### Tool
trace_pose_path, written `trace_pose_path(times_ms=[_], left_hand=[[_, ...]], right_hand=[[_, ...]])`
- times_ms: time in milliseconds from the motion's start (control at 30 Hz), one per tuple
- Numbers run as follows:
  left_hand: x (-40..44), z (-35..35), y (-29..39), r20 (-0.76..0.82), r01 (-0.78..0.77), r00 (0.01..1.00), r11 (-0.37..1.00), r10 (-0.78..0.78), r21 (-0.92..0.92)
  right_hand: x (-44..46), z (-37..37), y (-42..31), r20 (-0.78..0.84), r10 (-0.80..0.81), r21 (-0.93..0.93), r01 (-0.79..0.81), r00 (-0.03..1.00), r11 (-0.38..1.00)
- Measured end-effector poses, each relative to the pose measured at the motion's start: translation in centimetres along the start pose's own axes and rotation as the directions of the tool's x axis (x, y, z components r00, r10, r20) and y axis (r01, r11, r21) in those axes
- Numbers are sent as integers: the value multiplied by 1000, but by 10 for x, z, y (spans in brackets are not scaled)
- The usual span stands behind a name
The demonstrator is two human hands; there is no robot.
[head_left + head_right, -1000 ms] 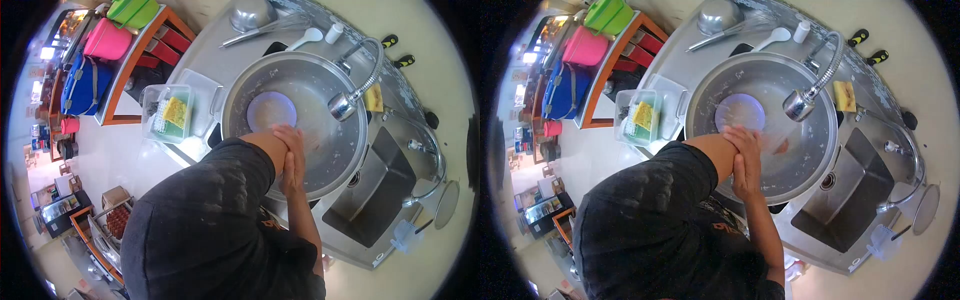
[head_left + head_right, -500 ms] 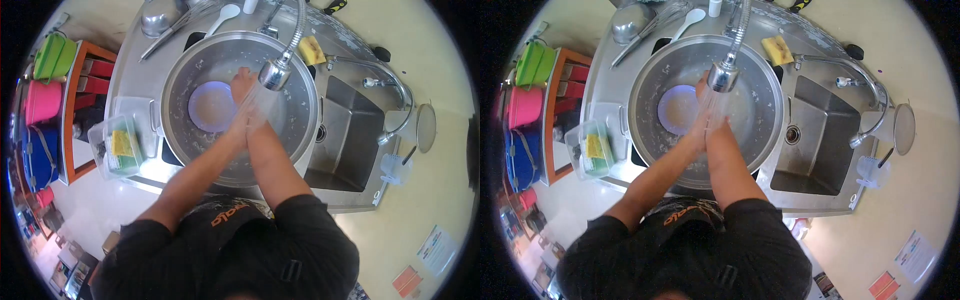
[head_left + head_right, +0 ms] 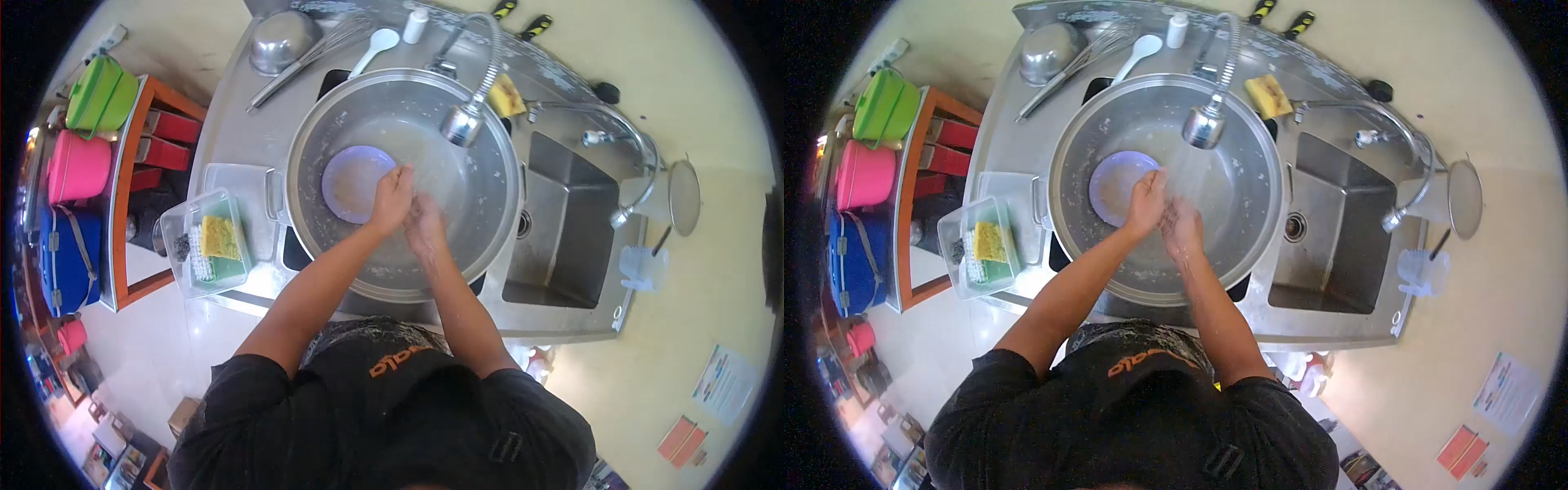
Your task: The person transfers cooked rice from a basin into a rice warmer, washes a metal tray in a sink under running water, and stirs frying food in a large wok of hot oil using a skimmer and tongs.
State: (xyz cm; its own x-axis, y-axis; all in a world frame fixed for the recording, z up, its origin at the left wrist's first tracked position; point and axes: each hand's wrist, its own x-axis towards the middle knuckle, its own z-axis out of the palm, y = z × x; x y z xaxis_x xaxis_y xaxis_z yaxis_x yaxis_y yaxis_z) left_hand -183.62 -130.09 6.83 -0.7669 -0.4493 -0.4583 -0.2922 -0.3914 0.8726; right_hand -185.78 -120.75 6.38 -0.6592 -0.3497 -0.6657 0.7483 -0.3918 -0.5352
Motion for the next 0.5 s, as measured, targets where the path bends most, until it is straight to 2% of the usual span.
trace_pose_path(times_ms=[67,133,167,233,300,333,367,433,467,500], left_hand=[[-10,10,2,121,124,988,957,-95,-263],[-22,22,9,74,114,993,835,-88,-539],[-18,23,0,136,73,991,793,13,-605],[-5,15,-28,225,15,949,683,219,-730],[-19,13,-13,224,35,961,732,162,-680],[-26,11,-5,218,44,967,754,133,-655],[-32,14,5,189,80,979,716,74,-694],[-41,20,18,141,146,988,626,-59,-766],[-38,15,14,195,184,980,578,-44,-795],[-31,9,5,248,225,968,527,-28,-819]], right_hand=[[4,-27,-9,91,79,43,-83,993,996],[-3,-32,-18,169,26,172,-55,985,983],[-8,-29,-23,210,-2,234,-49,978,971],[-5,-29,-17,230,-177,175,138,957,975],[-9,-22,-21,305,-247,149,210,920,966],[-13,-23,-26,364,-234,149,192,901,970],[-19,-20,-34,422,-220,147,173,880,974],[-29,-12,-50,355,-27,2,28,935,1000],[-31,-10,-56,307,69,-69,-50,949,996],[-25,-14,-57,369,106,-22,-105,923,994]])
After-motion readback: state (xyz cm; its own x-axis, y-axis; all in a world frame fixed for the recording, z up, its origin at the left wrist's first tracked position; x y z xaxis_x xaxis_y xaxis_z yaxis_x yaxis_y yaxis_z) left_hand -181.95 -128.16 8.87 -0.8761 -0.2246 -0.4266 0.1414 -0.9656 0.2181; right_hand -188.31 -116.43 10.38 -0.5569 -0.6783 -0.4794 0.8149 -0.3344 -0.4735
